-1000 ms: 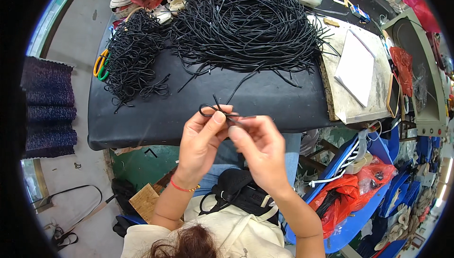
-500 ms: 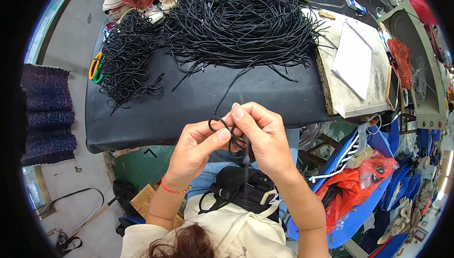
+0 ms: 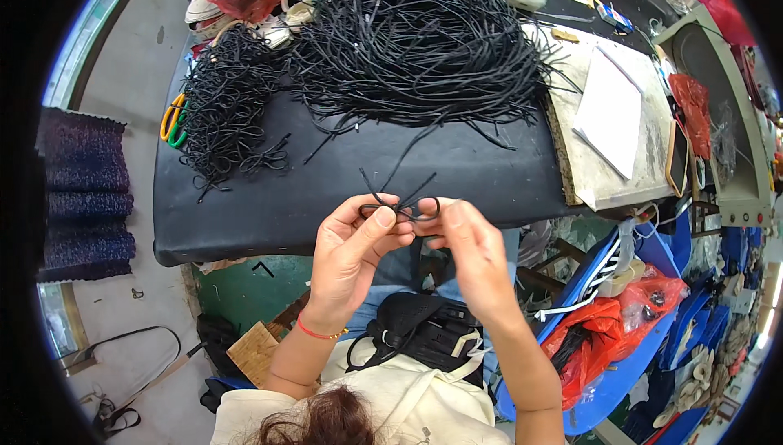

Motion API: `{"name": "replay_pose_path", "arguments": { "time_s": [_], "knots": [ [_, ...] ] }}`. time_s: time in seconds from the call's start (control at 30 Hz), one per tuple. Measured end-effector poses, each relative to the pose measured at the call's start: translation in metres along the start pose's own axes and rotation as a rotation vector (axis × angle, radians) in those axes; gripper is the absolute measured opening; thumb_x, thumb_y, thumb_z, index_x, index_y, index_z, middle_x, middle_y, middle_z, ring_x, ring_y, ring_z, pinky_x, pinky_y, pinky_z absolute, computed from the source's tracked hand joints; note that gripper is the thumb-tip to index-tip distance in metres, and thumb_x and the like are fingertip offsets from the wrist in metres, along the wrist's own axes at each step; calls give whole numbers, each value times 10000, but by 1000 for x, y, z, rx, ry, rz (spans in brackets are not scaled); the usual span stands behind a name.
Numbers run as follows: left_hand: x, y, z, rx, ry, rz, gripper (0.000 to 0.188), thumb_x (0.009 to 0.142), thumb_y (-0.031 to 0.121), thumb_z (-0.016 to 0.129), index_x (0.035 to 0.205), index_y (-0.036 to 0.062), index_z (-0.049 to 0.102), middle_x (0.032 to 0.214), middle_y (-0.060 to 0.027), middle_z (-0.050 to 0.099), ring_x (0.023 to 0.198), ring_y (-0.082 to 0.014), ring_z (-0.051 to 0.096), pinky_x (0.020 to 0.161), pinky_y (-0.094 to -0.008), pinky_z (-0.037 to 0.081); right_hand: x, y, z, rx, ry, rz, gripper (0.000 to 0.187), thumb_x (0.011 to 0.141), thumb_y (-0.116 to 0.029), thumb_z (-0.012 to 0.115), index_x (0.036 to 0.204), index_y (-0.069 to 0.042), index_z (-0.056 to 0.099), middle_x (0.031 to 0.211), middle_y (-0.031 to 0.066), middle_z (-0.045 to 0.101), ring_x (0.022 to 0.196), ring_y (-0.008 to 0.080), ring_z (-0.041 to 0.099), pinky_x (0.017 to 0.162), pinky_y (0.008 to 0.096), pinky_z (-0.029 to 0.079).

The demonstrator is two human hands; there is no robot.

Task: The person sits at a workbench and repeatedly ties small black cords into loops by hand. They pick up individual cords from a large pile, form a loop, and secure it with a knot before placing the finished item on the table.

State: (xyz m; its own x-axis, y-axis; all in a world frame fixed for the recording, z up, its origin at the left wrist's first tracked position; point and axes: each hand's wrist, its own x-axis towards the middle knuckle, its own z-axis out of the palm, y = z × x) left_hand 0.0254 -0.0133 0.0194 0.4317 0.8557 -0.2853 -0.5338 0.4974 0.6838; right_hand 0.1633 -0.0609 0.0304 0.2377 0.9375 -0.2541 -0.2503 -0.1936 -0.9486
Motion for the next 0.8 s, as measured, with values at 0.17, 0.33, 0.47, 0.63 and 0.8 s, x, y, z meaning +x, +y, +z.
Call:
{"name": "replay_pose_path", "arguments": {
  "time_s": [0.17, 0.33, 0.47, 0.63, 0.8],
  "knots": [
    [-4, 0, 1, 206, -58, -51, 148, 855, 88, 593, 964, -13, 582, 817, -87, 637, 707, -130, 617, 640, -238, 512, 2, -7, 1, -46, -16, -75, 184, 901, -160, 546, 942, 13, 593, 855, 23, 598, 769, 53, 535, 672, 210, 443],
    [-1, 6, -3, 464, -198, -127, 143, 853, 133, 615, 876, -7, 600, 749, -19, 611, 658, -53, 547, 583, -199, 447, 5, -2, -10, -59, -95, -54, 146, 860, -121, 601, 880, 23, 592, 793, 13, 578, 712, 37, 516, 599, 191, 420],
    [-1, 10, -5, 618, -198, -88, 166, 839, 151, 624, 829, -14, 614, 695, -18, 608, 594, -48, 524, 530, -212, 419, 9, -7, -14, -378, -84, -271, 97, 817, -89, 633, 822, 6, 615, 754, 22, 573, 656, 60, 511, 562, 211, 404],
    [2, 14, -3, 927, -241, 54, 191, 822, 148, 627, 810, -42, 609, 637, -68, 599, 530, -71, 510, 485, -245, 405, 8, -8, -12, -653, -32, -513, 63, 789, -68, 641, 797, -9, 621, 722, 56, 561, 591, 103, 496, 520, 230, 391],
    [0, 10, -3, 909, -255, 11, 197, 833, 147, 614, 826, -49, 605, 623, -60, 580, 521, -57, 472, 466, -241, 373, 2, 1, -1, -392, 38, -200, 135, 834, -99, 615, 756, 1, 569, 637, 25, 525, 551, 66, 449, 488, 226, 371]
  ]
}}
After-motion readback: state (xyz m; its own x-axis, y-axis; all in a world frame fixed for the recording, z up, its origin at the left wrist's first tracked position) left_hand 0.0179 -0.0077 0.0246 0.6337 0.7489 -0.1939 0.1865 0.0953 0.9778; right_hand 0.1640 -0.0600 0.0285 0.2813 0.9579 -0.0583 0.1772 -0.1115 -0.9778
